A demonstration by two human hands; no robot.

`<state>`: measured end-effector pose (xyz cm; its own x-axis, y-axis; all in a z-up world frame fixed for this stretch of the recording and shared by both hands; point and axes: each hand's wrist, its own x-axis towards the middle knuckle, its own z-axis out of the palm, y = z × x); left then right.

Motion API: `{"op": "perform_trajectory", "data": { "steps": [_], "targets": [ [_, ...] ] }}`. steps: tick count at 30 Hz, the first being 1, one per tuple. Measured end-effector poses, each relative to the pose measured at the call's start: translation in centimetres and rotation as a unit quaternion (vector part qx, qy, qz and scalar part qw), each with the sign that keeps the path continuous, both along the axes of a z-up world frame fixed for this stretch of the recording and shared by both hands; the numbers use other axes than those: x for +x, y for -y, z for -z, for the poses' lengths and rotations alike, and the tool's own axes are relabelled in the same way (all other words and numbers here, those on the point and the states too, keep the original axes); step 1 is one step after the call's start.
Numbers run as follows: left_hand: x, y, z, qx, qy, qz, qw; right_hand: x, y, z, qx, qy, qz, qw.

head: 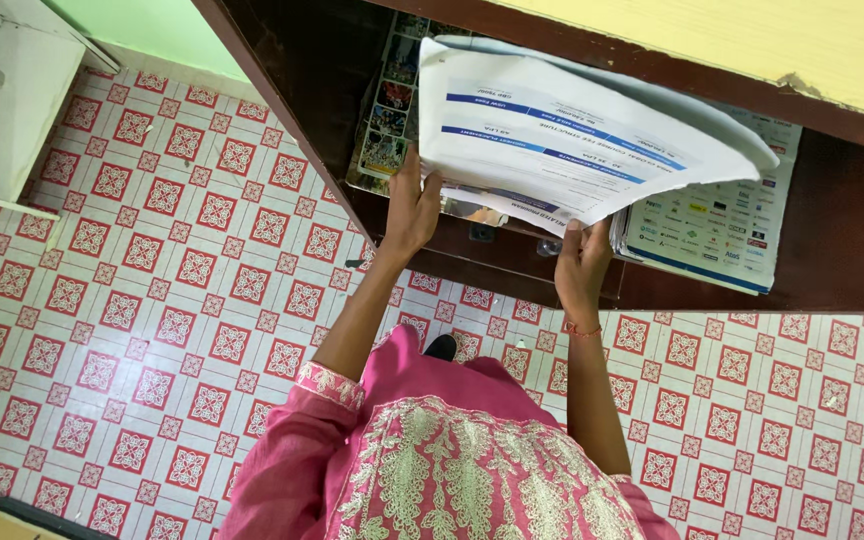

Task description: The person picks up several brochures, pamphlets, and papers from the floor and places them onto a wooden shelf by hand.

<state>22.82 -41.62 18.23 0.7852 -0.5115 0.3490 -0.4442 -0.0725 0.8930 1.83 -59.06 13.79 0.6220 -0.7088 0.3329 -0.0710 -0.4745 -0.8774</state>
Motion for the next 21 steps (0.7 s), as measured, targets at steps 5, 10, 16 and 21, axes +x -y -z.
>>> {"op": "perform_trajectory", "data": {
  "steps": [5, 10, 16, 21],
  "targets": [
    [-1.6, -0.9, -2.2, -0.027, -0.024, 0.011, 0.999, -1.0, -1.0, -0.1, 0.070, -0.095, 0.090, 0.989],
    [-4.6, -4.7, -3.2, 0.025, -0.059, 0.071, 0.995, -4.5, -4.6, 0.6, 0.051, 0.011, 0.051, 0.997],
    [-6.1, -8.4, -1.6, 0.104, -0.127, 0.082, 0.983, -8.1, -7.5, 4.2, 0.125, -0.020, 0.026, 0.992],
    [-4.3, -8.2, 1.5, 0.167, -0.068, 0.079, 0.980, -8.9, -5.8, 6.4, 0.401, 0.012, 0.071, 0.913]
  ]
}}
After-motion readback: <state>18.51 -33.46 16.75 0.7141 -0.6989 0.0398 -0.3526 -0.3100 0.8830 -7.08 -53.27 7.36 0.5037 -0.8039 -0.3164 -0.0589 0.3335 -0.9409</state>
